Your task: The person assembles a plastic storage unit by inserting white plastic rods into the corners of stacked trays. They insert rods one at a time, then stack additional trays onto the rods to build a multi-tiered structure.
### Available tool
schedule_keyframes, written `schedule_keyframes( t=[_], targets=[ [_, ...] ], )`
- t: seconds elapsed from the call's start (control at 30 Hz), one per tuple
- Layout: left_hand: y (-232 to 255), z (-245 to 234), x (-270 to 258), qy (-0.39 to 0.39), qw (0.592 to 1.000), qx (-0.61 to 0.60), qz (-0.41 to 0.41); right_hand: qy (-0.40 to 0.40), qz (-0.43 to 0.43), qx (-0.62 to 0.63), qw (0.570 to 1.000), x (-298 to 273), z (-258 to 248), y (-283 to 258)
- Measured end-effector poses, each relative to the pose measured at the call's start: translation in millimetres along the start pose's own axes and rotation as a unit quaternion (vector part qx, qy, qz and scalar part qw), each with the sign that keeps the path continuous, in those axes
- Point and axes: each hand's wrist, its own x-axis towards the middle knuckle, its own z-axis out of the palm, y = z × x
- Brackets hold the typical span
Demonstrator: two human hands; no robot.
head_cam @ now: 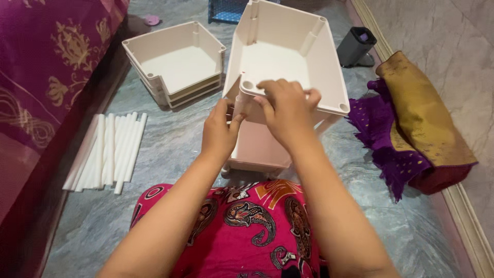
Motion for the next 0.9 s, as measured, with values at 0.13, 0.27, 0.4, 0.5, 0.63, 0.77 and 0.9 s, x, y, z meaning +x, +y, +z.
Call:
schedule_keyframes(
  t=[0.13, 0.27, 0.4, 0.5, 0.63, 0.77, 0.9],
  targets=[
    [8, -2, -8, -0.010, 1.000, 0.004, 0.023, 0.055, 0.015, 0.046, 0.997, -12, 10, 0],
    [11, -4, -10, -0.015, 1.000, 0.019, 0.021, 0.062, 0.041, 0.057, 0.996, -12, 18, 3],
    [8, -5, -6, -0.006, 0.996, 0.047, 0.071, 0.071, 0.034, 0.057, 0.995, -9, 21, 3],
    [5, -4, -4, -0.006, 0.997, 0.050, 0.064, 0.072, 0.029, 0.053, 0.996, -7, 21, 3],
    [1, -3, -1, -0.016, 0.995, 0.070, 0.065, 0.076, 0.024, 0.055, 0.995, -5, 24, 4],
    [0, -5, -1, -0.016, 0.995, 0.072, 0.063, 0.068, 0.021, 0.053, 0.996, -4, 29, 3],
    [1, -5, 0, -0.018, 0.997, 0.058, 0.041, 0.068, 0.021, 0.052, 0.996, -3, 31, 4]
  ],
)
